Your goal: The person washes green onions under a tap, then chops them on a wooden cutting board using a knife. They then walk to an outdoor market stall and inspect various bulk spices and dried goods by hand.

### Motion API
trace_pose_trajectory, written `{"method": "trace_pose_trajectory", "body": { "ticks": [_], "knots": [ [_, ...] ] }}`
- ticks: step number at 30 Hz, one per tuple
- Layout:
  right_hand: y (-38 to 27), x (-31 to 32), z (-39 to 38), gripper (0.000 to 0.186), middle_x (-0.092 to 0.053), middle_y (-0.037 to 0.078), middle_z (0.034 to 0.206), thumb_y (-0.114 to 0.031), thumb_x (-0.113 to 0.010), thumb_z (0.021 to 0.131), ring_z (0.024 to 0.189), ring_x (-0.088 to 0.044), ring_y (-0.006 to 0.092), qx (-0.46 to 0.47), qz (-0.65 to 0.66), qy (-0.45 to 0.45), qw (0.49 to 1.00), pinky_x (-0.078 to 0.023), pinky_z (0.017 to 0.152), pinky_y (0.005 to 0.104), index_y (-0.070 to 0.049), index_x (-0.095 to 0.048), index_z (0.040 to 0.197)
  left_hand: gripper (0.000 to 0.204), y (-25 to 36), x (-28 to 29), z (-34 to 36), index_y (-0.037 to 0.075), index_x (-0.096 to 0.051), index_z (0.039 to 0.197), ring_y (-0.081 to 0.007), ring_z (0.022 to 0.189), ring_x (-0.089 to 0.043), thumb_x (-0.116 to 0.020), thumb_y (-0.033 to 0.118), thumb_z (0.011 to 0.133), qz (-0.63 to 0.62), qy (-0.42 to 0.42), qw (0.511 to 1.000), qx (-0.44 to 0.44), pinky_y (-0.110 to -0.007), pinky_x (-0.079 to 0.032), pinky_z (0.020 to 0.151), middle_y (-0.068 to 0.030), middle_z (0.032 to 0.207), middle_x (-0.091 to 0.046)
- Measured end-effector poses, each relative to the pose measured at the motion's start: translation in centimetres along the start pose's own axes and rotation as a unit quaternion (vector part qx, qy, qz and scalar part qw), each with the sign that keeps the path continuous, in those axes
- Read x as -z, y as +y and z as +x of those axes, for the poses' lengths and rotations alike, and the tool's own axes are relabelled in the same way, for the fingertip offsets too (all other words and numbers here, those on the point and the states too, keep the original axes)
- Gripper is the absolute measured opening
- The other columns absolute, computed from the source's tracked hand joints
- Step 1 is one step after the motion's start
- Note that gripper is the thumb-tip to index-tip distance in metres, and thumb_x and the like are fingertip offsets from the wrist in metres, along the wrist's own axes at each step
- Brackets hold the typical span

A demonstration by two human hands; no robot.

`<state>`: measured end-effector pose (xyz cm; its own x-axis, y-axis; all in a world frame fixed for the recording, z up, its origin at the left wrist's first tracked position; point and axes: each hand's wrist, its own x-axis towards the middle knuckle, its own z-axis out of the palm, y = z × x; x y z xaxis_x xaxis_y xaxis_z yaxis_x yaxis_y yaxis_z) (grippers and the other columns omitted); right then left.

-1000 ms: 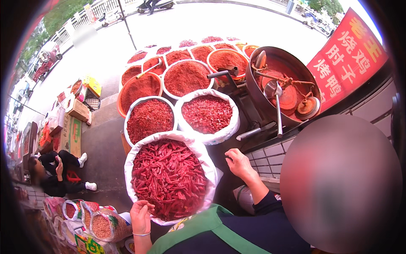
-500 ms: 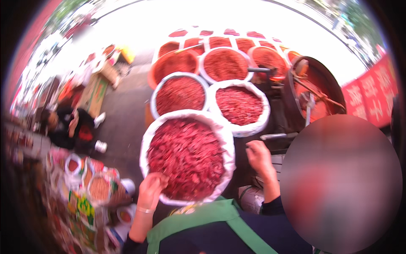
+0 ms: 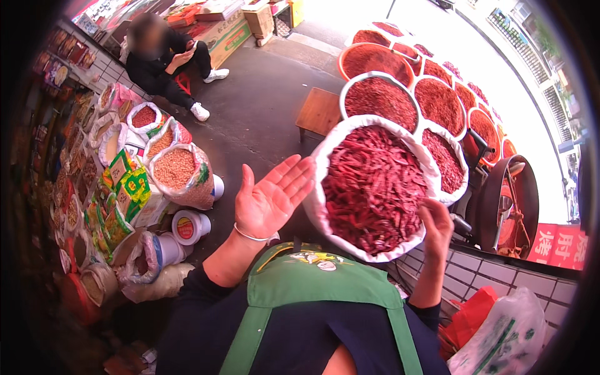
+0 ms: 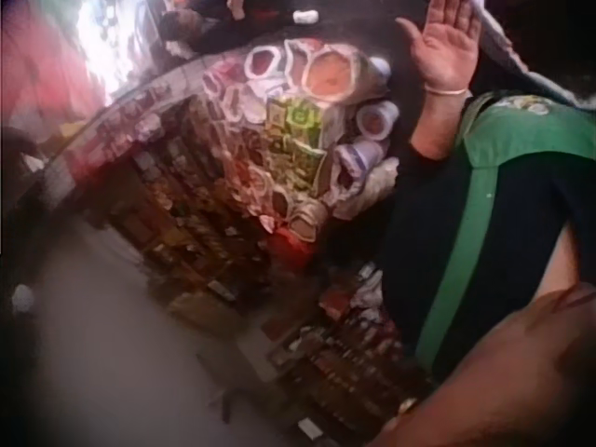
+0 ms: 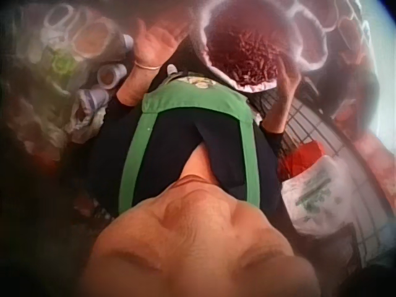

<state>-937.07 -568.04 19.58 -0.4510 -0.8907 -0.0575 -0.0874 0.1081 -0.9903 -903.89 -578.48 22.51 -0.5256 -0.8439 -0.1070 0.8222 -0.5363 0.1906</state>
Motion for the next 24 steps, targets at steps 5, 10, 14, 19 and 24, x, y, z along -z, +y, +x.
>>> {"method": "trace_pose_trajectory", "body": {
  "ticks": [5, 10, 14, 19, 24],
  "knots": [
    [-3.7, -21.8, -2.8, 0.023, -0.061, 0.007, 0.105, -0.002, -0.056, 0.086, 0.094, -0.058, 0.013, -0.044, 0.082, -0.392, 0.915, -0.045, 0.083, 0.0258, 0.002, -0.056, 0.109, 0.082, 6.6, 3.8, -4.7, -0.005, -0.024, 0.138, -0.0313, 0.136, -0.023, -0.023, 0.062, 0.091, 0.044, -0.058, 0.997, 0.037, -0.043, -0.015, 0.113, -0.0237, 0.144, -0.026],
    [-0.1, -35.3, -4.7, 0.014, -0.066, 0.003, 0.089, -0.009, -0.063, 0.086, 0.084, -0.058, 0.0084, -0.123, 0.16, -0.484, 0.851, -0.047, 0.076, 0.0251, 0.001, -0.063, 0.096, 0.08, 14.1, 8.4, -9.1, -0.004, -0.027, 0.138, -0.027, 0.135, -0.027, -0.023, 0.061, 0.091, 0.122, -0.075, 0.989, 0.026, -0.039, -0.021, 0.11, -0.0211, 0.143, -0.029],
    [0.6, -39.0, -2.4, 0.01, -0.066, 0.003, 0.082, -0.004, -0.06, 0.086, 0.078, -0.059, 0.0077, -0.116, -0.04, -0.471, 0.874, -0.048, 0.072, 0.0226, 0.001, -0.064, 0.093, 0.078, 19.5, 12.5, -11.0, -0.003, -0.028, 0.138, -0.0293, 0.136, -0.023, -0.032, 0.059, 0.09, 0.15, -0.06, 0.987, 0.012, -0.048, -0.019, 0.109, -0.0206, 0.145, -0.027],
    [-3.1, -38.9, 5.1, 0.01, -0.065, 0.005, 0.079, -0.006, -0.06, 0.086, 0.07, -0.061, 0.0112, -0.028, 0.058, -0.336, 0.94, -0.049, 0.065, 0.0244, 0.001, -0.064, 0.092, 0.054, 24.9, 17.9, -10.6, 0.0, -0.036, 0.133, -0.0242, 0.123, -0.043, -0.054, 0.029, 0.091, 0.36, 0.04, 0.926, 0.107, -0.041, -0.042, 0.096, -0.0143, 0.13, -0.045],
    [-7.9, -38.1, 14.9, 0.011, -0.064, 0.009, 0.079, -0.005, -0.059, 0.087, 0.067, -0.059, 0.0134, 0.018, 0.187, -0.237, 0.953, -0.047, 0.061, 0.0237, 0.002, -0.062, 0.095, 0.048, 29.1, 20.5, -5.5, -0.002, -0.039, 0.128, -0.0269, 0.118, -0.048, -0.054, 0.025, 0.091, 0.33, 0.053, 0.938, 0.088, -0.041, -0.042, 0.097, -0.0155, 0.124, -0.05]
  ]
}}
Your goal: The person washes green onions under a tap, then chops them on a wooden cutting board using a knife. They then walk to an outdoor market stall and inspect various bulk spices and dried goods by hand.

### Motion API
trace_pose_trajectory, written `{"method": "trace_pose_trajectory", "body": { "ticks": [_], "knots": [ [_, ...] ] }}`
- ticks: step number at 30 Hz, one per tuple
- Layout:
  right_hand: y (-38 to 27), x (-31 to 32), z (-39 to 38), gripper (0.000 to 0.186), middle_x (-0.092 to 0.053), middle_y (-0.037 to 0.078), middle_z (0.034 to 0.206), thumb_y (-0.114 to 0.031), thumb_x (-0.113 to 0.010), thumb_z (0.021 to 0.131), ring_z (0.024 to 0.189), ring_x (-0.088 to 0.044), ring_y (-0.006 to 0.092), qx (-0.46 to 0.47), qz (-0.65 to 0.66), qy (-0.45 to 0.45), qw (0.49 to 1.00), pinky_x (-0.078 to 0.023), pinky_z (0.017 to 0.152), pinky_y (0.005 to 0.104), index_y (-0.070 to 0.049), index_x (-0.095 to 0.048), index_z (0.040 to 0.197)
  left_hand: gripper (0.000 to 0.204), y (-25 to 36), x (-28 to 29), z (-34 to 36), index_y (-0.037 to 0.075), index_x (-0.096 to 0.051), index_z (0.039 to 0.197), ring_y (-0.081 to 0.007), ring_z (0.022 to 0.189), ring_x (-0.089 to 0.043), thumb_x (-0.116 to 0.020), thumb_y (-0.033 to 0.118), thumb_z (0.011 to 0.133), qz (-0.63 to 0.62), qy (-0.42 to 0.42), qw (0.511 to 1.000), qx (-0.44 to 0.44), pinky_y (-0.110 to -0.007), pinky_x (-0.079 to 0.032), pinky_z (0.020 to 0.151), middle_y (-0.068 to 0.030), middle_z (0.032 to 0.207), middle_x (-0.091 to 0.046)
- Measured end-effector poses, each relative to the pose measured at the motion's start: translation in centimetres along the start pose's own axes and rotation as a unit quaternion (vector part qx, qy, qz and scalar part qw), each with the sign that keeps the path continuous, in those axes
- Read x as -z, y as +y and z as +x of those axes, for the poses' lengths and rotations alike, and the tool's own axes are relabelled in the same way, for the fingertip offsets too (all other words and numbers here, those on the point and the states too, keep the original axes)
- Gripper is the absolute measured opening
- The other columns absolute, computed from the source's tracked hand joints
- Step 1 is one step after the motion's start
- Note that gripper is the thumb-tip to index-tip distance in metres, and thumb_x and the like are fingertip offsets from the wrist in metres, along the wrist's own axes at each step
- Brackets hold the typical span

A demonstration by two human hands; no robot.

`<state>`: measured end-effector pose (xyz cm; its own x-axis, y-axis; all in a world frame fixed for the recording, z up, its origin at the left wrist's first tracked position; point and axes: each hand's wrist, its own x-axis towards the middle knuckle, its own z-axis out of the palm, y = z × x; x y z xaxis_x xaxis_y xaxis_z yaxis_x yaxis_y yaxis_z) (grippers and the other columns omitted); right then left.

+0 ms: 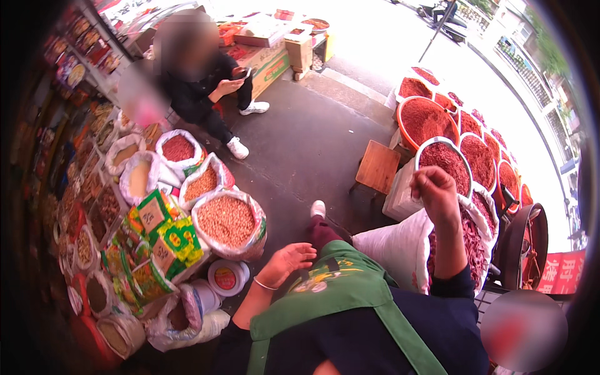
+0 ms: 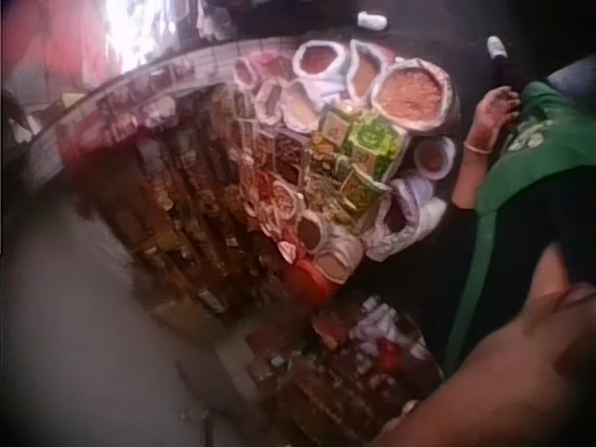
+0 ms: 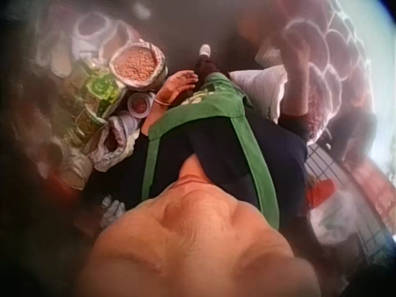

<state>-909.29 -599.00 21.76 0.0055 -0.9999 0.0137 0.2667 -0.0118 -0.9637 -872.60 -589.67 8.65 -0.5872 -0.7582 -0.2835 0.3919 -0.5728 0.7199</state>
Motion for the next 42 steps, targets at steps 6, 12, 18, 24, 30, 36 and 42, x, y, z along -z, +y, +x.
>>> {"method": "trace_pose_trajectory", "body": {
  "ticks": [6, 12, 18, 24, 30, 36, 42],
  "knots": [
    [2.9, -1.3, 14.0, 0.027, -0.065, 0.015, 0.099, -0.021, -0.05, 0.094, 0.066, -0.059, 0.0143, -0.067, 0.162, 0.024, 0.984, -0.05, 0.062, 0.0239, 0.001, -0.056, 0.11, 0.046, 7.6, 6.0, 7.8, -0.002, -0.043, 0.124, -0.0279, 0.113, -0.053, -0.053, 0.027, 0.09, -0.074, 0.1, 0.991, -0.054, -0.039, -0.043, 0.095, -0.0163, 0.118, -0.054],
    [2.4, -3.6, 27.3, 0.025, -0.065, 0.015, 0.1, -0.019, -0.053, 0.093, 0.06, -0.055, 0.01, -0.091, 0.162, 0.02, 0.982, -0.046, 0.056, 0.0198, 0.0, -0.058, 0.108, 0.037, 17.6, 10.7, 16.8, 0.0, -0.047, 0.12, -0.0248, 0.107, -0.056, -0.053, 0.023, 0.091, -0.037, 0.165, 0.983, -0.066, -0.038, -0.046, 0.09, -0.0134, 0.113, -0.057],
    [2.6, -3.7, 36.7, 0.008, -0.066, 0.01, 0.09, -0.006, -0.06, 0.086, 0.061, -0.055, 0.0086, -0.078, 0.018, 0.032, 0.996, -0.046, 0.055, 0.02, -0.001, -0.061, 0.092, 0.033, 23.0, 15.8, 26.3, 0.001, -0.05, 0.117, -0.0259, 0.104, -0.058, -0.051, 0.022, 0.092, -0.055, 0.177, 0.982, -0.018, -0.037, -0.048, 0.088, -0.0138, 0.109, -0.059],
    [3.6, -3.1, 47.3, 0.007, -0.061, 0.006, 0.094, 0.002, -0.066, 0.079, 0.069, -0.054, 0.0049, -0.014, -0.108, 0.051, 0.993, -0.044, 0.062, 0.0172, -0.001, -0.061, 0.083, 0.03, 29.1, 21.6, 38.0, 0.003, -0.051, 0.114, -0.0214, 0.101, -0.058, -0.055, 0.021, 0.091, 0.005, 0.167, 0.985, 0.047, -0.034, -0.047, 0.085, -0.0112, 0.107, -0.059],
    [5.8, 0.5, 59.0, 0.007, -0.057, -0.002, 0.076, 0.004, -0.065, 0.078, 0.067, -0.051, 0.0021, -0.048, -0.281, 0.13, 0.95, -0.04, 0.061, 0.016, -0.001, -0.061, 0.081, 0.027, 36.2, 27.9, 54.3, 0.002, -0.052, 0.112, -0.0185, 0.095, -0.059, -0.053, 0.019, 0.091, 0.06, 0.16, 0.982, 0.081, -0.031, -0.048, 0.082, -0.0094, 0.102, -0.06],
    [-2.7, 0.1, 69.8, 0.007, -0.059, 0.001, 0.072, 0.004, -0.06, 0.081, 0.062, -0.051, 0.0058, 0.0, -0.251, 0.189, 0.949, -0.04, 0.056, 0.0186, 0.0, -0.062, 0.087, 0.025, 44.6, 29.2, 68.9, 0.001, -0.053, 0.109, -0.0181, 0.094, -0.059, -0.055, 0.017, 0.09, 0.154, 0.109, 0.974, 0.123, -0.031, -0.048, 0.08, -0.0095, 0.101, -0.06],
    [-13.9, 4.9, 77.0, 0.021, -0.044, 0.001, 0.069, 0.006, -0.053, 0.077, 0.056, -0.04, 0.0078, 0.382, 0.003, 0.085, 0.92, -0.028, 0.055, 0.0227, -0.012, -0.047, 0.067, 0.022, 49.4, 30.0, 80.8, 0.002, -0.054, 0.106, -0.0183, 0.092, -0.06, -0.055, 0.015, 0.089, 0.145, 0.102, 0.977, 0.12, -0.031, -0.049, 0.079, -0.0096, 0.099, -0.061]
  ]
}}
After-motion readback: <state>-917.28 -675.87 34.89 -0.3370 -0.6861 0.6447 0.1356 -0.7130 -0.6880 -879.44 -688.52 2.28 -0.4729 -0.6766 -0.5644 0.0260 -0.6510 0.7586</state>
